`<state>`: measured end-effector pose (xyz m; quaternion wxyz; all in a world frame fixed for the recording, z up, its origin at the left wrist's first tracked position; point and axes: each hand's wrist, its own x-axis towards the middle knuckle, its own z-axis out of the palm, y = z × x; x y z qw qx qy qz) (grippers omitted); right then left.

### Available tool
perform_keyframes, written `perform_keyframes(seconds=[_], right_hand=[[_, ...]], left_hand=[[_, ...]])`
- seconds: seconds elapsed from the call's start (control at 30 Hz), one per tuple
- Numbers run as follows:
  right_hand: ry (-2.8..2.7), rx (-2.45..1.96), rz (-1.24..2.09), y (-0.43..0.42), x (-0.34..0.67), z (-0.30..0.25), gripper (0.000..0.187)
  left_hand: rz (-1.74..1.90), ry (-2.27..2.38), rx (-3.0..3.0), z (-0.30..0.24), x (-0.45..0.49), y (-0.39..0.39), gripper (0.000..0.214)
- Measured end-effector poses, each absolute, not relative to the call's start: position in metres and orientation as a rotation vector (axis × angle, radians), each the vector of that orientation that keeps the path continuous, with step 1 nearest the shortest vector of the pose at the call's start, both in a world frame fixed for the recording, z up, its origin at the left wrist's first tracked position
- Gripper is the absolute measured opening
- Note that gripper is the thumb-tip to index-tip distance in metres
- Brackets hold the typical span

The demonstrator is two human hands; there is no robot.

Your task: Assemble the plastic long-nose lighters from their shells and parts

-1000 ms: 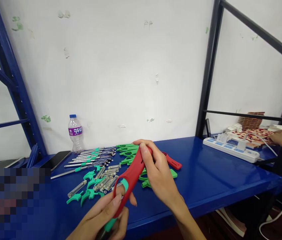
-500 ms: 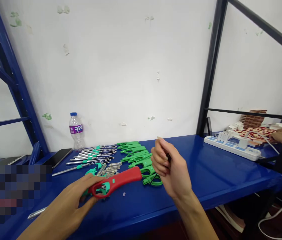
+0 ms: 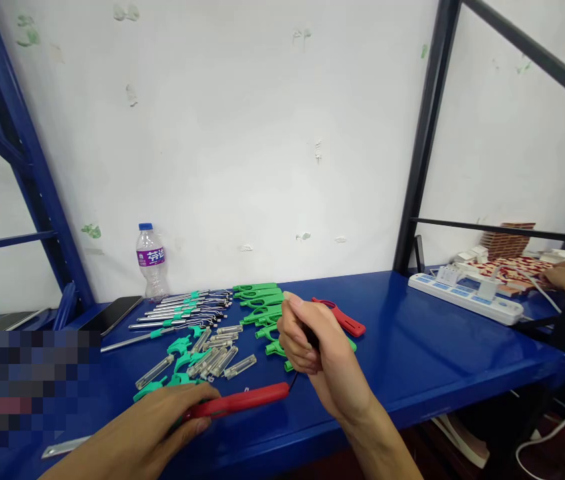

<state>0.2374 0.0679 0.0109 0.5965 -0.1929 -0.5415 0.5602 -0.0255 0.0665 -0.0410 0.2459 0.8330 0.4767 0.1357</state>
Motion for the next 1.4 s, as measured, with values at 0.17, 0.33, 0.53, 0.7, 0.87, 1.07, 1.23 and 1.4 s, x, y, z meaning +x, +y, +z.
perform_keyframes(seconds=[0.17,0.33,0.53,0.7,0.87,1.07,1.23,1.4], right_hand=[[-1.305,-0.446,1.434,0.07,0.237,0.012,0.055],[-1.437,-0.476,1.535,0.077,0.232,0.006,0.061],[-1.439,-0.432,1.551,0.098,0.227,-0.008,0.071],[-1.399,-0.421,1.56,0.107,0.224,-0.013,0.072],[-1.379,-0.389,1.538,0.111,0.222,-0.018,0.074],[-1.348,-0.366,1.526,0.116,0.224,-0.02,0.073],[-1.321,-0.38,1.502,0.118,0.225,-0.019,0.071],[-1.333,-0.402,1.451,0.119,0.222,-0.023,0.071]], left_hand=[[0.323,1.299,2.256,-0.042,-0.025,0.066,0.033],[0.32,1.27,2.254,-0.05,-0.029,0.07,0.031],[0.396,1.292,2.231,-0.055,-0.036,0.071,0.051],[0.386,1.356,2.212,-0.052,-0.034,0.069,0.052],[0.322,1.359,2.234,-0.055,-0.034,0.071,0.056],[0.283,1.372,2.222,-0.055,-0.033,0.072,0.057],[0.294,1.391,2.227,-0.054,-0.034,0.07,0.056],[0.26,1.402,2.242,-0.058,-0.033,0.074,0.057]])
